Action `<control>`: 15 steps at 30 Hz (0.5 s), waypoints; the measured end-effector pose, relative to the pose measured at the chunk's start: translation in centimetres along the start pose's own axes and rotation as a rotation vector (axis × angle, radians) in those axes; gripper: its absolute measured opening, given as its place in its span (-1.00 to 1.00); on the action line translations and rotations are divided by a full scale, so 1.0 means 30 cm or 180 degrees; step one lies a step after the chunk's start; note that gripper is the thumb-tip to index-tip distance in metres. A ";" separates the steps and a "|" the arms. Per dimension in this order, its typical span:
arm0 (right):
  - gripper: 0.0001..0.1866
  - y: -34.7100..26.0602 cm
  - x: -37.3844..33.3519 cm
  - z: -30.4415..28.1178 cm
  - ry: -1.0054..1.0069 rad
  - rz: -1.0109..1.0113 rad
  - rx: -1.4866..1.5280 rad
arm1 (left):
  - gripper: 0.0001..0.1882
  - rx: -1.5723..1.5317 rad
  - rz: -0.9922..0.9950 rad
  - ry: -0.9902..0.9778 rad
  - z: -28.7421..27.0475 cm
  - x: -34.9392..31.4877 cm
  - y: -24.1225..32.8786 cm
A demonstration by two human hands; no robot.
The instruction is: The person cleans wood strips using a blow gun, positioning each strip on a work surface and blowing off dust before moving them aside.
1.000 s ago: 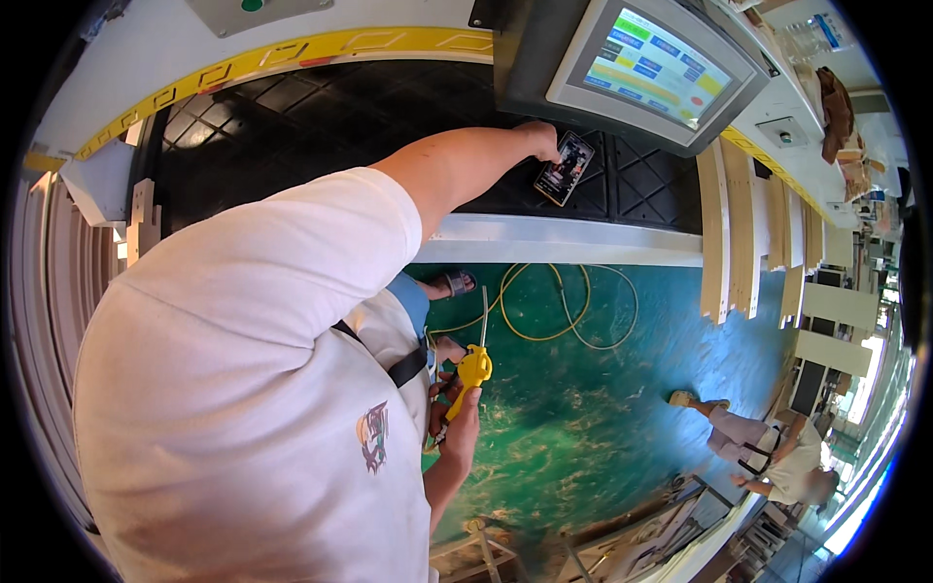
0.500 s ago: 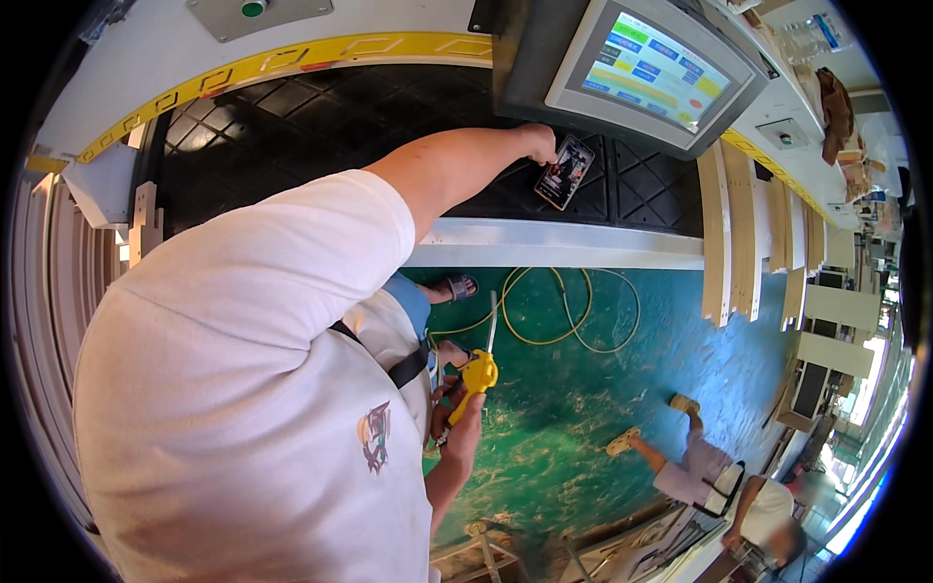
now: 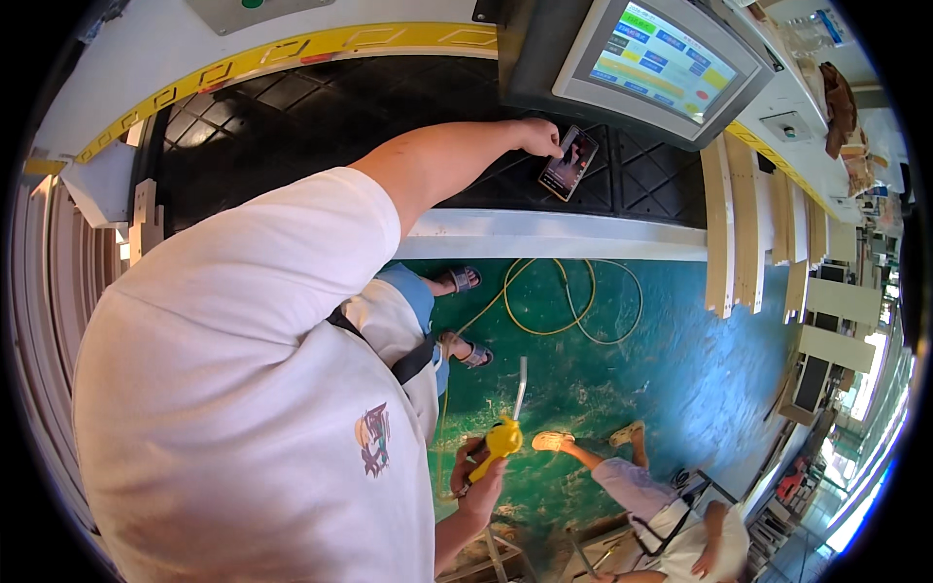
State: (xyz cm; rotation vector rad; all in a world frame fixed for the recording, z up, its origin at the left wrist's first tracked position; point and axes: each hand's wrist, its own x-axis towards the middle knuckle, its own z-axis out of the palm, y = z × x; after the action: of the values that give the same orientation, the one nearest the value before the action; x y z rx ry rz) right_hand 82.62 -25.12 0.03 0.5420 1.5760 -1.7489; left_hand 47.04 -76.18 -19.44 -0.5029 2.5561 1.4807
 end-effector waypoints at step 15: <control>-0.25 0.122 -0.026 -0.066 -0.0234 0.0375 0.0346 | -0.30 0.0651 0.0177 0.0011 0.005 0.003 -0.001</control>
State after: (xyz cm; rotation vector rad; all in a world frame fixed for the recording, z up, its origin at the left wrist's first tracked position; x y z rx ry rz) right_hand 85.54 -23.04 -2.21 0.6039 1.3769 -1.7525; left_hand 46.97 -76.08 -19.55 -0.4093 2.7047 1.2154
